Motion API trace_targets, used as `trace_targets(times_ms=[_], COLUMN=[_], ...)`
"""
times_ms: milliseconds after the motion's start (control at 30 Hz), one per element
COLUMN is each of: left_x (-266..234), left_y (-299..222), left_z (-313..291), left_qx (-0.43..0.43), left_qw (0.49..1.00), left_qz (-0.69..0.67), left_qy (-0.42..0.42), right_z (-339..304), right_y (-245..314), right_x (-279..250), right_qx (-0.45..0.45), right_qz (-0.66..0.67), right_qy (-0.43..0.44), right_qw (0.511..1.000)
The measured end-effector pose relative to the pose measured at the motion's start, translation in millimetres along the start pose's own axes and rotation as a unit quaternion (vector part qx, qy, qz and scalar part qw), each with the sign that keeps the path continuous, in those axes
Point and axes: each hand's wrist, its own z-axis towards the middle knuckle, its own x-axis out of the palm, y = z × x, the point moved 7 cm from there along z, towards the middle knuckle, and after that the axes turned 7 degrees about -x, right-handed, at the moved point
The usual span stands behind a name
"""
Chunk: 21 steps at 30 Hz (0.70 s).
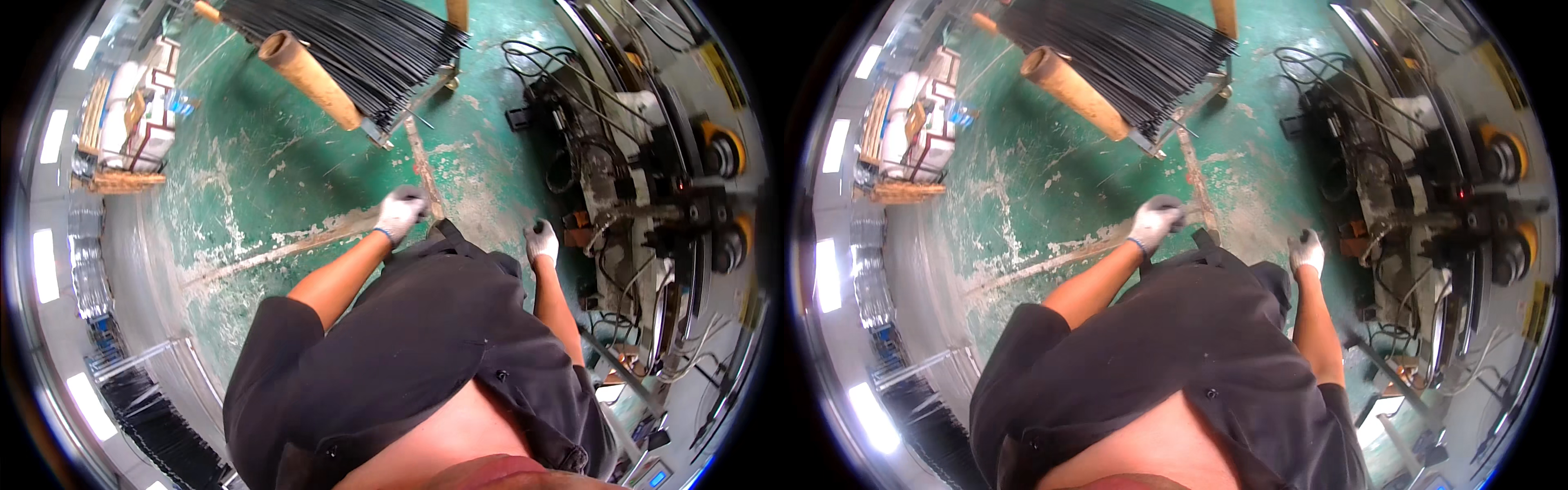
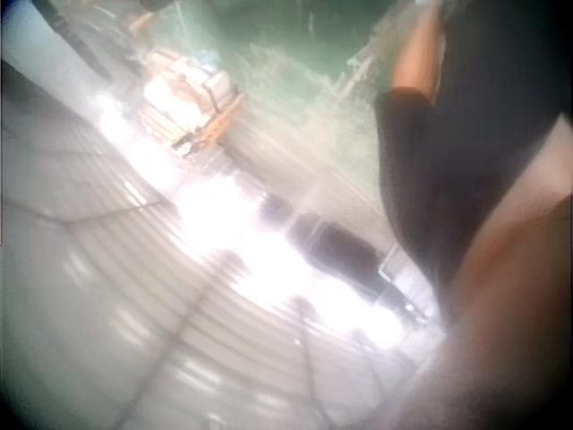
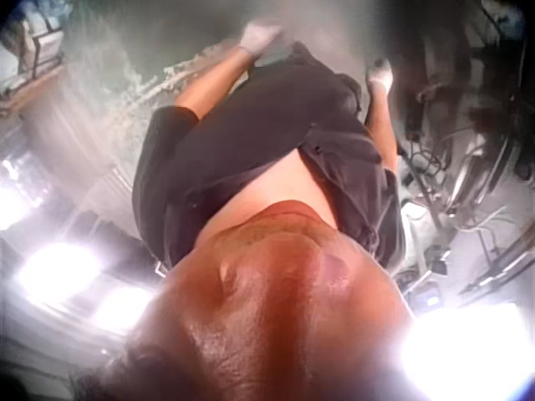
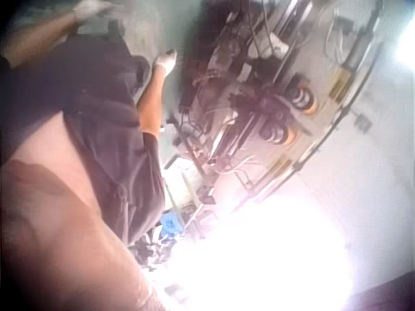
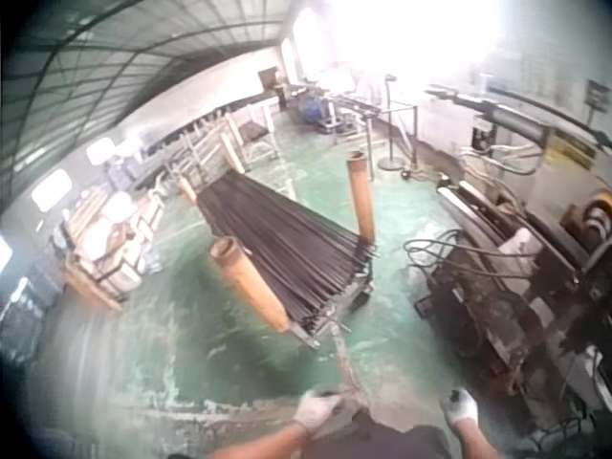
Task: The person lifts a bundle of pre-bent metal rods from a rack and places them on a trolley. They then pick up straight metal rods and feed them one by one into a machine to bend them into a specific shape.
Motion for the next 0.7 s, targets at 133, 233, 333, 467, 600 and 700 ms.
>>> trace_targets(times_ms=[133,233,333,467,600,700], left_x=[-138.0,-186.1,-192.7,-153.7,-176.7,-188.2], left_y=[7.4,18.3,27.3,20.2,6.2,-44.4], left_z=[14.1,13.7,12.9,3.8,19.7,25.1], left_qx=[-0.043,-0.069,-0.063,-0.092,0.005,-0.139], left_qw=[0.974,0.953,0.935,0.923,0.955,0.917], left_qz=[-0.104,-0.172,-0.226,-0.237,0.07,-0.054], left_qy=[-0.196,-0.241,-0.267,-0.289,-0.289,-0.37], right_z=[72.5,92.4,120.5,162.5,204.1,220.2], right_y=[163.8,299.6,400.4,503.4,563.2,574.3], right_x=[74.8,125.6,184.9,254.7,317.6,368.7], right_qx=[-0.168,-0.231,-0.323,-0.371,-0.366,-0.382], right_qz=[-0.051,-0.074,-0.096,-0.142,-0.21,-0.266], right_qy=[0.052,0.106,0.066,0.064,0.094,0.101], right_qw=[0.983,0.964,0.939,0.916,0.902,0.879])
